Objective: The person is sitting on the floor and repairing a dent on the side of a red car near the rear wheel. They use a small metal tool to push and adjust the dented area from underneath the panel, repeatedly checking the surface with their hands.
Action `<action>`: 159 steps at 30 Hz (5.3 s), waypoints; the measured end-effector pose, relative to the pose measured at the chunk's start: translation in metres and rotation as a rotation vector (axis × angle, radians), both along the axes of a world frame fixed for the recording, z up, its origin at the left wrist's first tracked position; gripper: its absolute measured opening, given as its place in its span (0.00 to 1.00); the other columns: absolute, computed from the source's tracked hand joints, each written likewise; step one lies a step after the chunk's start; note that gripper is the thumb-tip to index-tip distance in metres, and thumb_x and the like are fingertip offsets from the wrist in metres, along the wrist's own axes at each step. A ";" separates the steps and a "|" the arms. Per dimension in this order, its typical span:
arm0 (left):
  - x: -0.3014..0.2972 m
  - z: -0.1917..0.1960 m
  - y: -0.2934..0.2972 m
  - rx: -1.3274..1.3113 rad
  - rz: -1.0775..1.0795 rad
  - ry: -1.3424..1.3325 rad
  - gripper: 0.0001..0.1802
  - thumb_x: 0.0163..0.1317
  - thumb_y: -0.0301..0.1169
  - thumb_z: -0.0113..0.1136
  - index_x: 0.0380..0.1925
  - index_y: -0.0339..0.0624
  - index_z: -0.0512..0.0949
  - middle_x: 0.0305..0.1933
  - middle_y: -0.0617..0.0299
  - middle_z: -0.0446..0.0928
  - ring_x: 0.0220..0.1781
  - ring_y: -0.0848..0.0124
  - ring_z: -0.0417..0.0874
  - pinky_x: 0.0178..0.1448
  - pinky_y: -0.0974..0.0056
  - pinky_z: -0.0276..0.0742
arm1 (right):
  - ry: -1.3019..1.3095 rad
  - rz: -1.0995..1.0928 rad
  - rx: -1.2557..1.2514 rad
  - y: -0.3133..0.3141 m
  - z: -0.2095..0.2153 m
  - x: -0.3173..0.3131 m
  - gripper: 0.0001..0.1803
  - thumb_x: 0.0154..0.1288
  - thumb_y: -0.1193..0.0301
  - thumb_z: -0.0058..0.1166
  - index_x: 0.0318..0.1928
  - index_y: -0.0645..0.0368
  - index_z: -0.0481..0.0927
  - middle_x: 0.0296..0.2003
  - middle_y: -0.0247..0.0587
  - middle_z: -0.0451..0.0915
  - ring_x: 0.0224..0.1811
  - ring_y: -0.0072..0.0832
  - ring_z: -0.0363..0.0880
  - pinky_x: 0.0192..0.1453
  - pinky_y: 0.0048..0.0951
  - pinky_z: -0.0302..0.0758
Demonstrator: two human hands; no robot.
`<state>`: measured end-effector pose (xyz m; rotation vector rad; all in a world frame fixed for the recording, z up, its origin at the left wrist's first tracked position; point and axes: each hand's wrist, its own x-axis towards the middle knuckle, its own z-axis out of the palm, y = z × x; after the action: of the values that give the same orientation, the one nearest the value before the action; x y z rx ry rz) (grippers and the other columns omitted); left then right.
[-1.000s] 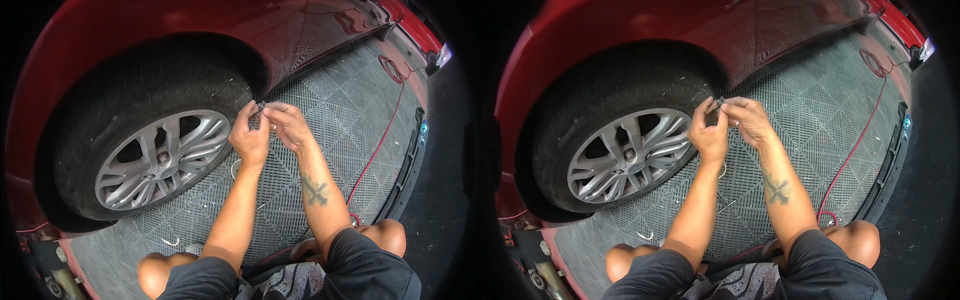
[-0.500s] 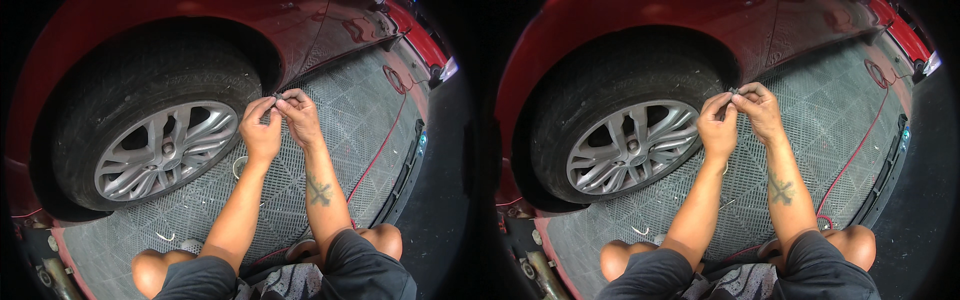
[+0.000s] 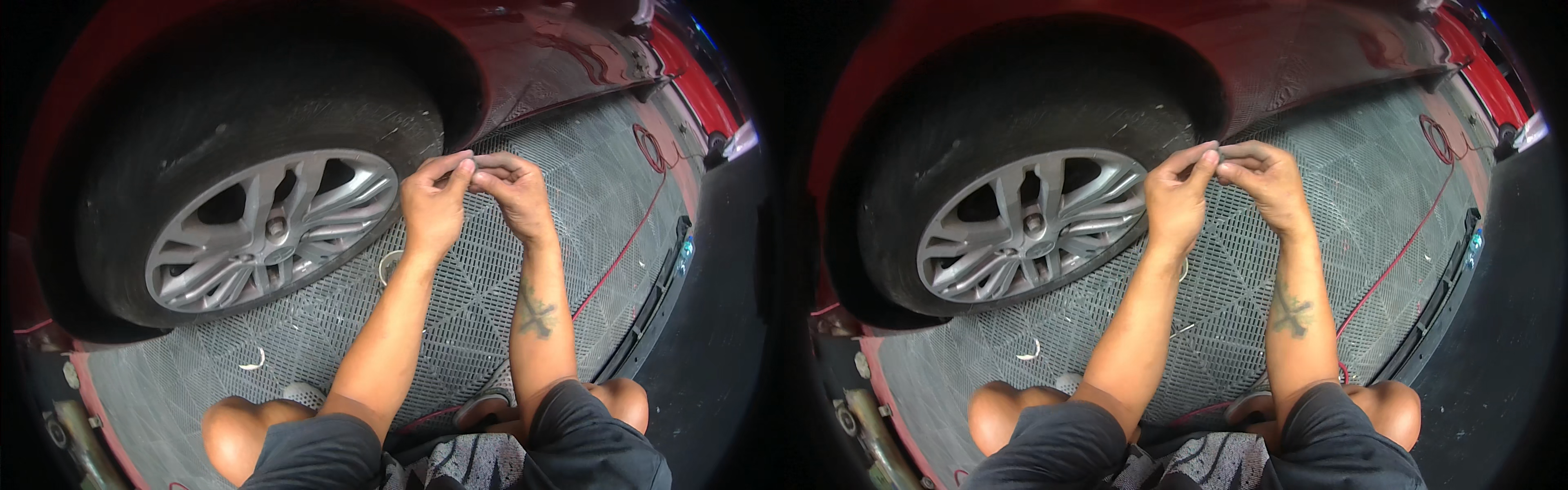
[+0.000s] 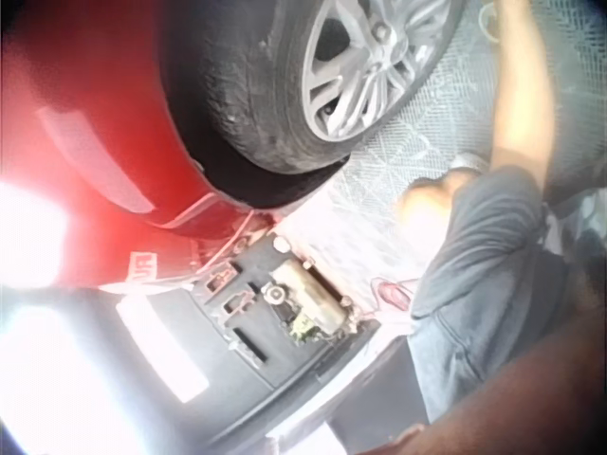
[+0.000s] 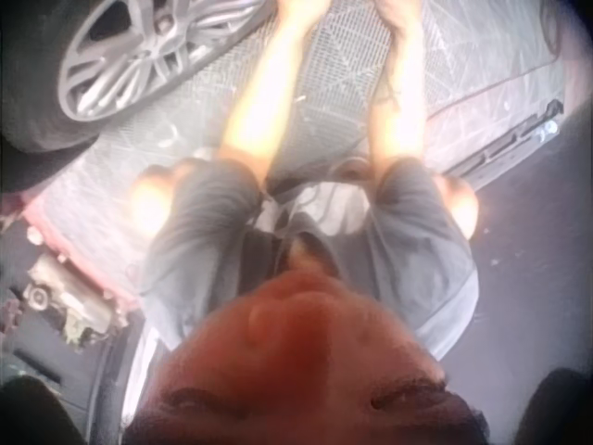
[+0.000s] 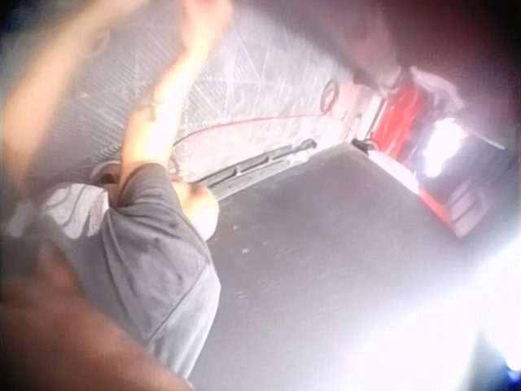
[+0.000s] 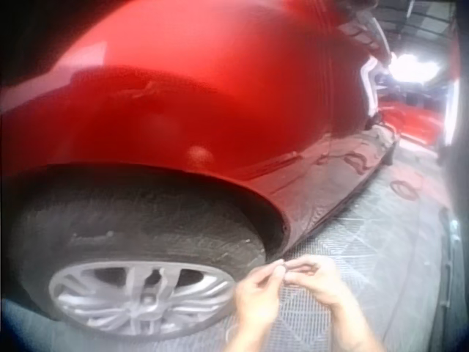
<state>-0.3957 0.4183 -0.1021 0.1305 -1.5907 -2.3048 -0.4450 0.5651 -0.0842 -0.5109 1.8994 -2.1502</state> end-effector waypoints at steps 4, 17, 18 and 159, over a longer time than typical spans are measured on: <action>0.000 0.003 0.002 -0.234 0.078 0.057 0.12 0.70 0.29 0.69 0.48 0.32 0.88 0.55 0.50 0.86 0.53 0.66 0.89 0.60 0.65 0.84 | -0.040 0.028 0.069 0.008 -0.009 -0.002 0.15 0.72 0.72 0.65 0.53 0.72 0.84 0.44 0.49 0.89 0.46 0.31 0.89 0.54 0.31 0.86; -0.071 -0.043 0.037 -0.531 0.176 0.054 0.46 0.75 0.45 0.58 0.82 0.35 0.49 0.80 0.33 0.61 0.81 0.40 0.63 0.82 0.47 0.61 | -0.138 -0.286 -0.327 0.030 -0.009 0.001 0.05 0.75 0.73 0.61 0.46 0.60 0.84 0.38 0.39 0.88 0.39 0.24 0.86 0.40 0.23 0.81; -0.077 -0.048 0.039 -0.538 0.274 0.093 0.44 0.75 0.45 0.58 0.81 0.36 0.52 0.78 0.33 0.64 0.80 0.40 0.66 0.81 0.47 0.63 | -0.153 -0.270 -0.355 0.026 -0.002 0.005 0.05 0.76 0.73 0.60 0.46 0.60 0.84 0.38 0.39 0.88 0.38 0.23 0.86 0.38 0.22 0.81; 0.008 0.023 0.007 0.379 -0.333 0.352 0.12 0.72 0.19 0.64 0.54 0.32 0.83 0.58 0.56 0.79 0.56 0.68 0.86 0.65 0.63 0.84 | 0.012 -0.318 0.321 -0.003 0.085 0.060 0.14 0.73 0.71 0.66 0.56 0.61 0.89 0.43 0.37 0.85 0.42 0.21 0.83 0.41 0.23 0.80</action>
<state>-0.3877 0.4254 -0.0788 -0.4589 -1.0549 -2.6723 -0.3851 0.5620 0.0003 -0.1676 2.4082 -1.9502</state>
